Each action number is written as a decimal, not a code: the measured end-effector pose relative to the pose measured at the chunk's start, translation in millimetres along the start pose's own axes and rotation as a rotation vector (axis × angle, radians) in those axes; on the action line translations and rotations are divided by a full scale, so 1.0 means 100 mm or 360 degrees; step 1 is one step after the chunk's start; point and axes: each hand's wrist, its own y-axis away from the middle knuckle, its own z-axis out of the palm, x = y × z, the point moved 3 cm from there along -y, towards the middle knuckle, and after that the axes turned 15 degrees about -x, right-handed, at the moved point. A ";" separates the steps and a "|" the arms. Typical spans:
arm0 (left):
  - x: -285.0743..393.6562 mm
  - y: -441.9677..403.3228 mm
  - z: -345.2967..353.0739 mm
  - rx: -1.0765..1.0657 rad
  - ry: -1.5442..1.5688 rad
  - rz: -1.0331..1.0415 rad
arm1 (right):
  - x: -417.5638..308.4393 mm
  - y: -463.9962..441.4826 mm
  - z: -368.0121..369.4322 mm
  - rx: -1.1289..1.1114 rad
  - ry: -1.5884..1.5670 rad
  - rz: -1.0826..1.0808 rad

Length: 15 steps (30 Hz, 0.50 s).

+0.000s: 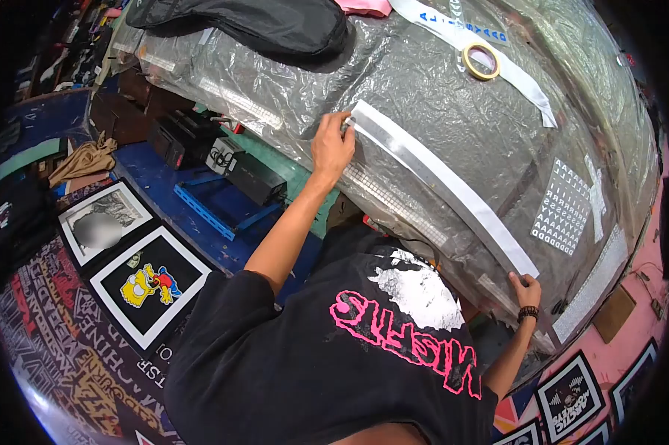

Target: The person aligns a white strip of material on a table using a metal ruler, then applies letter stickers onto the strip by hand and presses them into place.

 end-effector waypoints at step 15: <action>-0.06 -0.10 -0.03 0.0006 -0.0499 -0.0020 | 0.07 -0.16 0.05 -0.0075 -0.0045 -0.0023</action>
